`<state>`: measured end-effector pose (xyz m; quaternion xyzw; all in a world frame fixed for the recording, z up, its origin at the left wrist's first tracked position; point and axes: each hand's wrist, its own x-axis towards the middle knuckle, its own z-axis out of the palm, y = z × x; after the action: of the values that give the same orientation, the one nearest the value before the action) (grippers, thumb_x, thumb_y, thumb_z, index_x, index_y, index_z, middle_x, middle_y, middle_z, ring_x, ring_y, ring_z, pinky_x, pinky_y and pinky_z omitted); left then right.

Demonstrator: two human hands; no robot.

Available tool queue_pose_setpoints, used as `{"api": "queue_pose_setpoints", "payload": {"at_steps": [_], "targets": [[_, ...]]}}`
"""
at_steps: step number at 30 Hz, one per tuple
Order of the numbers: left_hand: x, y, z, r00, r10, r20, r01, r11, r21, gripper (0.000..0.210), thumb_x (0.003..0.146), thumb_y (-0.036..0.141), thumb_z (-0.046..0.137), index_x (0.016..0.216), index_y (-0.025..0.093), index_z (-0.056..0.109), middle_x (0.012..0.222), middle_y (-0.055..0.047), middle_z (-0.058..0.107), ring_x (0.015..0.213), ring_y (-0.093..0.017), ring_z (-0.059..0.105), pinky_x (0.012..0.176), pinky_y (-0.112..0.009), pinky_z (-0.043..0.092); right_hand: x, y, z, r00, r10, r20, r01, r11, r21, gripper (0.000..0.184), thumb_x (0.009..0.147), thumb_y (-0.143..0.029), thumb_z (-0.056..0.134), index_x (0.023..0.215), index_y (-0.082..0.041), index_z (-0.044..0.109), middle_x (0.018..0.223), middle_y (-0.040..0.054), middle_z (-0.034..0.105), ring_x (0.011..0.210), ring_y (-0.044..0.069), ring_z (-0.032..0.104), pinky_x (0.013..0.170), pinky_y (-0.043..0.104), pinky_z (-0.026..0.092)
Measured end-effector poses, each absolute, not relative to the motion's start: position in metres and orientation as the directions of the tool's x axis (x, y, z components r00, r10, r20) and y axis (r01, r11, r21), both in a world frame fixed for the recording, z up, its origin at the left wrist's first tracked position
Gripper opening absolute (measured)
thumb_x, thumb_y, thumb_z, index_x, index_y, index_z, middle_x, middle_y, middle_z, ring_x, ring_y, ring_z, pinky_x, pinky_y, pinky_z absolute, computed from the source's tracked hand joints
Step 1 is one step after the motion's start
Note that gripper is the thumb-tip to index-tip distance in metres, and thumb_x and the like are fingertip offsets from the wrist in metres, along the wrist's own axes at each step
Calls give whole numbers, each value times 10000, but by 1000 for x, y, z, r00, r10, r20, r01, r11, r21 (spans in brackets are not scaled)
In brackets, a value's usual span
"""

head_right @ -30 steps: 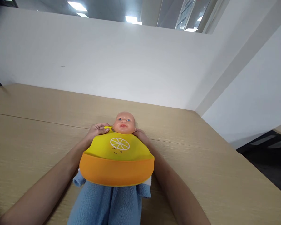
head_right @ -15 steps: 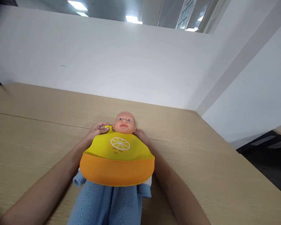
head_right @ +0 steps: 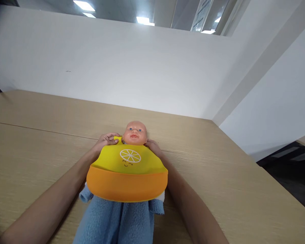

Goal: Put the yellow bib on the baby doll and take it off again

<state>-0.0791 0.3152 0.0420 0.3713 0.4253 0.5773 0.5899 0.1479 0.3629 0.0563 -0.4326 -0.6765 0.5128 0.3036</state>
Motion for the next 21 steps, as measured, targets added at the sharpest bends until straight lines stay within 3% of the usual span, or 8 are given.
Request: {"api": "queue_pose_setpoints", "payload": {"at_steps": [11, 21], "targets": [[-79, 317, 38, -91, 995, -38, -264, 12, 964, 390, 472, 258, 853, 795, 164, 655, 705, -20, 714, 573, -154, 628, 548, -265, 452, 148, 358, 63, -478, 876, -68, 259, 66, -964, 288, 738, -274, 568, 949, -172, 735, 950, 47, 725, 981, 244, 630, 820, 316, 489], [-76, 316, 40, -69, 997, -35, -314, 12, 949, 400, 455, 297, 871, 748, 160, 636, 660, -1, 686, 532, -133, 602, 519, -242, 424, 151, 370, 49, -446, 894, -47, 264, 81, -961, 283, 744, -270, 546, 923, -157, 734, 961, 59, 721, 1015, 244, 618, 854, 321, 474]]}}
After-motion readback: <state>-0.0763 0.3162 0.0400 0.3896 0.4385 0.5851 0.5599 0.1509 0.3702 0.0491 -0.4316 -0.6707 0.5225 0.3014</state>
